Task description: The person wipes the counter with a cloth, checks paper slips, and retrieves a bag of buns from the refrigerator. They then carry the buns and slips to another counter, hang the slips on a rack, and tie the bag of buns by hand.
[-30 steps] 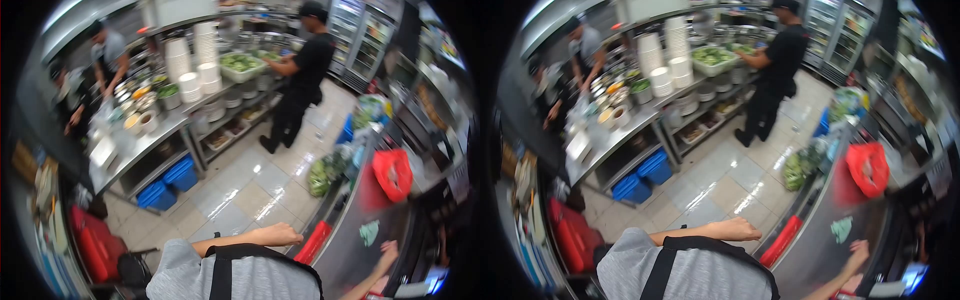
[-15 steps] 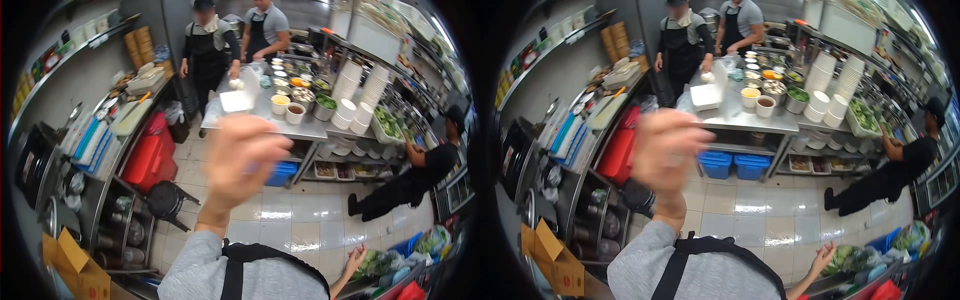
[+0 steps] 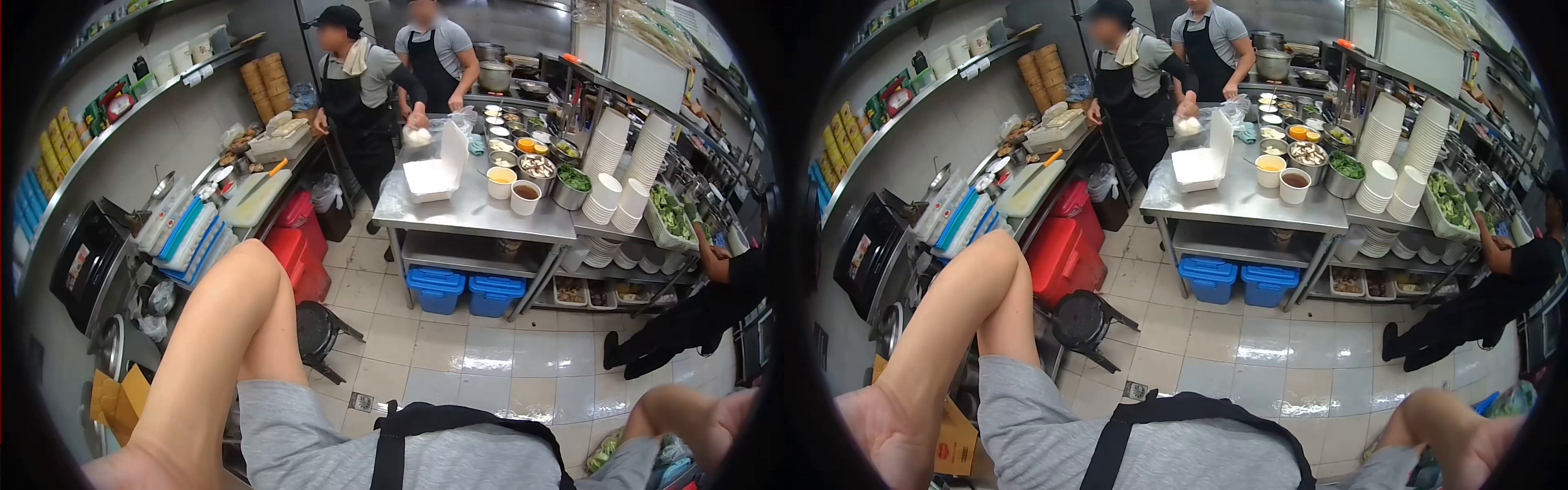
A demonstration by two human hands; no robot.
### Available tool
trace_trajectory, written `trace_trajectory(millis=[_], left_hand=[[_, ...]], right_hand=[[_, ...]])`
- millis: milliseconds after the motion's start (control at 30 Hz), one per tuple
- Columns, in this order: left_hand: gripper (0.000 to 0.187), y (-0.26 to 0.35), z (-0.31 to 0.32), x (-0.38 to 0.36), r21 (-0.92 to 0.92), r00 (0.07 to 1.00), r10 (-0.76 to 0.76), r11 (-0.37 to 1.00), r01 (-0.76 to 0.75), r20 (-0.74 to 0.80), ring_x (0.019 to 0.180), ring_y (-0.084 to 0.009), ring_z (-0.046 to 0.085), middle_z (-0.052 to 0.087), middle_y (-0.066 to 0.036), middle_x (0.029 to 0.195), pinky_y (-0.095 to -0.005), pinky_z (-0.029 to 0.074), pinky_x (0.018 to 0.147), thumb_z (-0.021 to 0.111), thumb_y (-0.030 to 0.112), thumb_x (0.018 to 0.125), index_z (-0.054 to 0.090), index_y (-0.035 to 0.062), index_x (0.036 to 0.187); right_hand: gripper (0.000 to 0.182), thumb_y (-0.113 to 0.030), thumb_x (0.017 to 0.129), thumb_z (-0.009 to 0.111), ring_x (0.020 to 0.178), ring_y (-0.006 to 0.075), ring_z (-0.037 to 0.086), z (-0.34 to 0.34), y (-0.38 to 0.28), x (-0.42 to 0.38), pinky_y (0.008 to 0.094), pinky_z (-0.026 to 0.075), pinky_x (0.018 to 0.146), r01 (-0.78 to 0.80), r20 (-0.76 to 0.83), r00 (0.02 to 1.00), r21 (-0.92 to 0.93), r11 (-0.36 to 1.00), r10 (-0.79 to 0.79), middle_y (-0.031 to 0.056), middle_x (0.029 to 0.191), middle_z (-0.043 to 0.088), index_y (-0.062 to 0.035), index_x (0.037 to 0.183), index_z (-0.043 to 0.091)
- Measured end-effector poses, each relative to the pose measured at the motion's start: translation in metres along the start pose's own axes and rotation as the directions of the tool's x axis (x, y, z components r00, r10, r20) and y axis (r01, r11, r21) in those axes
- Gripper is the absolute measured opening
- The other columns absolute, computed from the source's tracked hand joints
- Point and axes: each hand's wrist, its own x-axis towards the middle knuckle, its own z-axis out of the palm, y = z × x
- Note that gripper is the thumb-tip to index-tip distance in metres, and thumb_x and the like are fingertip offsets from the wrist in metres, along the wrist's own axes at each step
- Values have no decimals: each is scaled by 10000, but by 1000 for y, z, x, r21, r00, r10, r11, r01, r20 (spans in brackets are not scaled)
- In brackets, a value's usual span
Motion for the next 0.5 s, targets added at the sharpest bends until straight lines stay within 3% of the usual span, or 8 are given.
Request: trace_trajectory(millis=[67, 167, 333, 500], left_hand=[[413, -2, 0, 5, 2, 999, 30, 1000, -30, 27, 806, -286, 603, 620, -188, 958, -361, 486, 706, 364, 300, 960, 570, -57, 929], [407, -6, 4, 3, 0, 997, 54, 999, -54, 56, 793, -280, 604, 623, -185, 946, -355, 486, 696, 374, 295, 958, 577, -56, 922], [396, -25, 39, -37, -67, 998, 56, 996, -56, 6, 771, -269, 607, 629, -180, 926, -343, 486, 679, 391, 286, 955, 590, -54, 910], [386, -39, 116, -98, -202, 987, 31, 977, -63, -159, 749, -259, 610, 635, -175, 906, -332, 486, 661, 408, 277, 951, 602, -53, 898]], right_hand=[[359, -239, 960, 380, 891, 182, 550, 12, -3, 31, 332, 446, 812, 243, 87, 965, 35, 969, -246, 147, 1013, 563, 17, 1193, 477], [349, -236, 950, 398, 914, 188, 544, 39, -19, 50, 336, 440, 825, 372, 138, 912, 121, 920, -387, 142, 1027, 564, 10, 1181, 490], [333, -230, 934, 429, 951, 198, 534, 60, -39, 62, 343, 430, 847, 388, 248, 872, 178, 904, -423, 134, 1050, 565, -2, 1162, 512], [317, -225, 918, 459, 988, 208, 523, 53, -58, 65, 349, 420, 869, 336, 410, 841, 113, 935, -352, 126, 1073, 566, -14, 1143, 533]])
